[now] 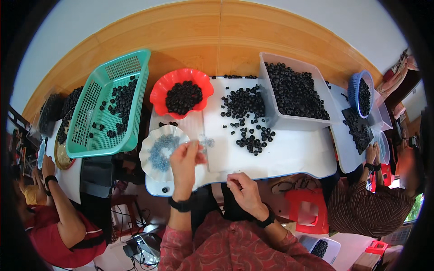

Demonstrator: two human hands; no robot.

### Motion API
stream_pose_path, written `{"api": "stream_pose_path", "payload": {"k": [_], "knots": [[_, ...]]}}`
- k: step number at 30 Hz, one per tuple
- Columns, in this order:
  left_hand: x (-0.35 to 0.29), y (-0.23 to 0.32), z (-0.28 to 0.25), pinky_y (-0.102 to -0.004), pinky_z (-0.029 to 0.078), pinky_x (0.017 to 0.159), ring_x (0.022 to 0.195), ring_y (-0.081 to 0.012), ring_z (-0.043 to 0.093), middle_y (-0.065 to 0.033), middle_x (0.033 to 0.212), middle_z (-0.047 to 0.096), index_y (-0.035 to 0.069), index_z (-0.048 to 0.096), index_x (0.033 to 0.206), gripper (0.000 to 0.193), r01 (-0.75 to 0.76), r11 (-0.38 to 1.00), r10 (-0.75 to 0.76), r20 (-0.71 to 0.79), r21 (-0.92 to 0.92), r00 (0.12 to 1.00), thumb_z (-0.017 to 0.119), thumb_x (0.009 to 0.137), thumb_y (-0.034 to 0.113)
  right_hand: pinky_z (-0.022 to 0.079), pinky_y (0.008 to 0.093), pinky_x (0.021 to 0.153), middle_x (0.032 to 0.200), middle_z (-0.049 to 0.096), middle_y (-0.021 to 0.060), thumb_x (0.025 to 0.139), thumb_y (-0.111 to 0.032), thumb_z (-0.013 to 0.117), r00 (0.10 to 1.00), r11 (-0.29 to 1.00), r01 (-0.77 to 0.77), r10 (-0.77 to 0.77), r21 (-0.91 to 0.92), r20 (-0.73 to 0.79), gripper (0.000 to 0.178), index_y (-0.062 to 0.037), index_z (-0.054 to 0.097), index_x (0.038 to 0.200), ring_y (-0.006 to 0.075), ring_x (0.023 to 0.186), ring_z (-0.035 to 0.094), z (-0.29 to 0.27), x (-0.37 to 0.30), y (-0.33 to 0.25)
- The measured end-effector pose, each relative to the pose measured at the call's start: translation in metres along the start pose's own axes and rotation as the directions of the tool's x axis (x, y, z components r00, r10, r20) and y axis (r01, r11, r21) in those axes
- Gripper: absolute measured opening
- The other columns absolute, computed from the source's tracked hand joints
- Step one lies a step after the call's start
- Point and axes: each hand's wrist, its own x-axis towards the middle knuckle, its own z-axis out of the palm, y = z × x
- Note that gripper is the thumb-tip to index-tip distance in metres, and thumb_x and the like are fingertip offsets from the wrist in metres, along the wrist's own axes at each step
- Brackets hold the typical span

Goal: Sorting and inspecting small black rubber rings into different containers on a table in a manufacturing setting.

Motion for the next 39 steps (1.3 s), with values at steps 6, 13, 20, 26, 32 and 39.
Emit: {"api": "stream_pose_path", "payload": {"k": [6,13,20,26,32,39], "knots": [[-0.041,-0.053,-0.008,-0.0247,0.053,0.053,0.058,-0.0098,0.059,-0.005,0.073,0.063,-0.004,0.064,0.097,0.018,-0.086,0.977,0.093,-0.027,0.197,0.995,0.06,0.095,0.013,0.049,0.0343,0.064,0.089,0.062,0.0141,0.086,0.0,0.063,0.984,0.984,0.133,-0.146,-0.116,-0.107,0.016,0.0003,0.061,0.102,0.0302,0.076,0.063,0.012,0.026,-0.009],[-0.047,-0.067,-0.013,-0.0259,0.054,0.055,0.063,-0.0109,0.062,-0.0077,0.078,0.063,-0.005,0.064,0.101,0.014,-0.271,0.892,0.286,0.011,0.361,0.958,0.061,0.093,0.006,0.049,0.0442,0.064,0.09,0.058,0.0147,0.087,-0.006,0.061,0.984,0.934,0.091,-0.138,-0.345,-0.112,0.019,-0.0037,0.061,0.106,0.0352,0.075,0.06,0.032,0.063,-0.013],[-0.047,-0.066,-0.014,-0.0257,0.055,0.056,0.062,-0.0114,0.062,-0.0078,0.078,0.063,-0.005,0.064,0.101,0.013,-0.281,0.891,0.29,0.028,0.356,0.957,0.061,0.093,0.004,0.049,0.0454,0.059,0.085,0.056,0.016,0.088,-0.015,0.063,0.996,0.854,-0.015,-0.033,-0.521,-0.082,0.023,-0.0075,0.061,0.109,0.0368,0.07,0.061,0.046,0.087,-0.007],[-0.047,-0.065,-0.016,-0.0257,0.055,0.056,0.063,-0.0117,0.062,-0.0077,0.08,0.063,-0.005,0.064,0.102,0.013,-0.289,0.899,0.295,0.031,0.328,0.955,0.061,0.092,0.004,0.049,0.0468,0.059,0.084,0.057,0.0169,0.088,-0.018,0.062,0.996,0.834,-0.016,-0.035,-0.552,-0.081,0.019,-0.0083,0.061,0.104,0.0372,0.068,0.061,0.053,0.094,-0.008],[-0.048,-0.064,-0.017,-0.0261,0.056,0.057,0.064,-0.0118,0.063,-0.0076,0.081,0.063,-0.005,0.064,0.102,0.013,-0.313,0.897,0.317,0.038,0.312,0.948,0.06,0.092,0.003,0.049,0.0475,0.06,0.086,0.059,0.0165,0.087,-0.015,0.062,0.994,0.835,-0.044,-0.016,-0.548,-0.105,0.011,-0.0063,0.059,0.093,0.038,0.07,0.061,0.055,0.093,0.002],[-0.047,-0.065,-0.017,-0.0259,0.056,0.057,0.064,-0.0109,0.062,-0.007,0.077,0.064,-0.005,0.063,0.103,0.014,-0.299,0.908,0.299,0.046,0.294,0.953,0.06,0.094,0.006,0.05,0.0476,0.061,0.088,0.058,0.0167,0.087,-0.013,0.06,0.988,0.865,-0.005,-0.072,-0.501,-0.135,0.014,-0.0045,0.058,0.098,0.0377,0.073,0.062,0.052,0.09,0.006]]}}
